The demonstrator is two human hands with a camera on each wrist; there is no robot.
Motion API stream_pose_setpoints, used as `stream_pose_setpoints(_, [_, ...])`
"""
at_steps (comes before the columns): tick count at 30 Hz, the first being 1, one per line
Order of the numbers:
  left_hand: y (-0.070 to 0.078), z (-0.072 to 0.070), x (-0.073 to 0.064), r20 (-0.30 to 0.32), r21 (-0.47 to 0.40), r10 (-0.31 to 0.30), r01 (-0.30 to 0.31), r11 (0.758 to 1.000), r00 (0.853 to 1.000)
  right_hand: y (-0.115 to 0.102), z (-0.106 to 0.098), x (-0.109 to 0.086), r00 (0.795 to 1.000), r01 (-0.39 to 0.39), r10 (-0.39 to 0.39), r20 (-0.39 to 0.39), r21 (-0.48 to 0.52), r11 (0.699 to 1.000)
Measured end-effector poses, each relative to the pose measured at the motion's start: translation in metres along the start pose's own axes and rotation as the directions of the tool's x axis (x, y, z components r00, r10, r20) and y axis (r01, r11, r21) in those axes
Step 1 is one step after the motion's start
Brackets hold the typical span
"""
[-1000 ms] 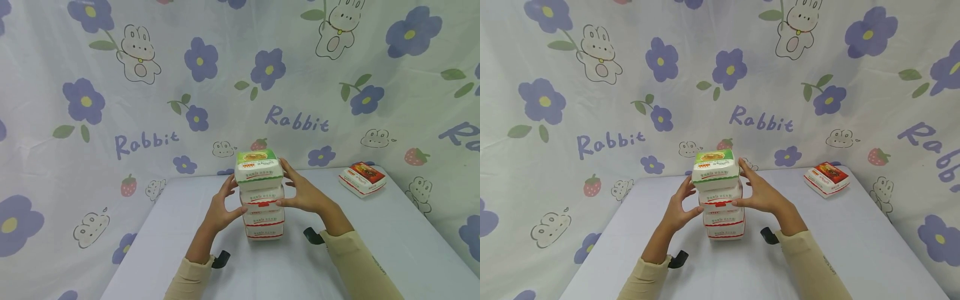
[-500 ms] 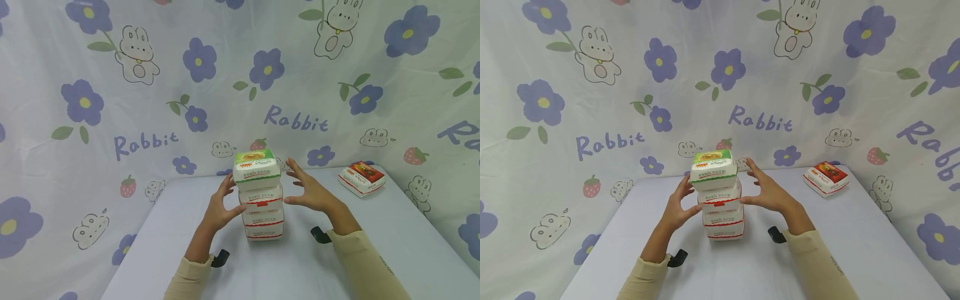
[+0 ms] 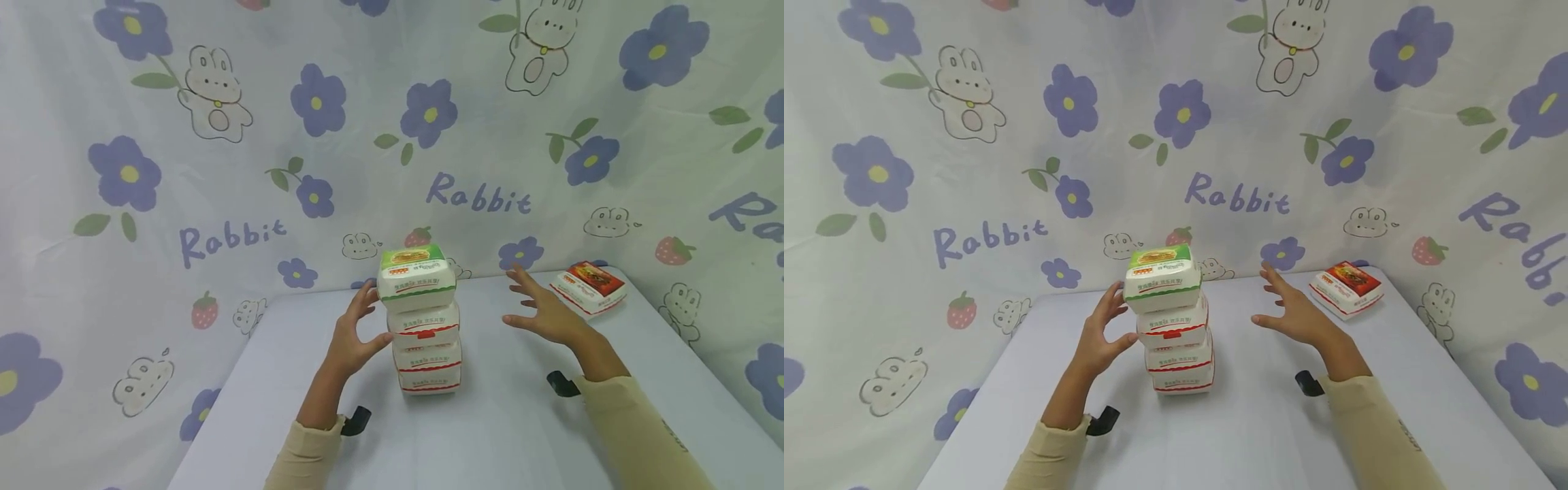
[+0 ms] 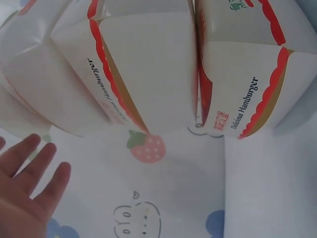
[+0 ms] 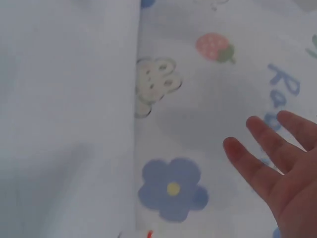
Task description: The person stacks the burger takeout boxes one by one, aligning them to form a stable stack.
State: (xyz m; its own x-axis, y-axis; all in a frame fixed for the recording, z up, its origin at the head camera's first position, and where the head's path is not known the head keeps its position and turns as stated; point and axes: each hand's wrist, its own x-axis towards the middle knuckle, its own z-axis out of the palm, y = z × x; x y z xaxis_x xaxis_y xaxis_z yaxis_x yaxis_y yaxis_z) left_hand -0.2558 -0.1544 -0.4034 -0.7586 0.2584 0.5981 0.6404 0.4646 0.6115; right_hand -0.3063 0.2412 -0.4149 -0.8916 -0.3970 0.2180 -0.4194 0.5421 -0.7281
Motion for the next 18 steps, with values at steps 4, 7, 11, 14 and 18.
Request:
stream_pose_setpoints(4, [-0.004, -0.006, 0.001, -0.054, -0.032, 0.086, -0.087, 0.996, 0.995, 0.026, -0.013, -0.001, 0.998, -0.018, 0.018, -0.059, 0.014, 1.0])
stream_pose_setpoints(7, [-0.005, -0.008, 0.004, -0.083, -0.041, 0.117, -0.121, 0.992, 0.99, 0.041, -0.022, -0.006, 0.989, -0.07, 0.07, -0.128, 0.005, 0.998])
stream_pose_setpoints(11, [-0.003, -0.007, 0.01, -0.087, -0.046, 0.127, -0.131, 0.99, 0.988, 0.055, -0.035, -0.017, 0.96, -0.156, 0.156, -0.233, 0.021, 0.988])
stream_pose_setpoints(14, [0.009, -0.008, 0.014, -0.09, -0.052, 0.133, -0.138, 0.989, 0.987, 0.061, -0.041, -0.026, 0.927, -0.204, 0.201, -0.315, 0.025, 0.979])
stream_pose_setpoints(18, [0.033, -0.01, 0.018, -0.08, -0.06, 0.14, -0.145, 0.988, 0.987, 0.072, -0.045, -0.034, 0.873, -0.317, 0.29, -0.393, -0.004, 0.949])
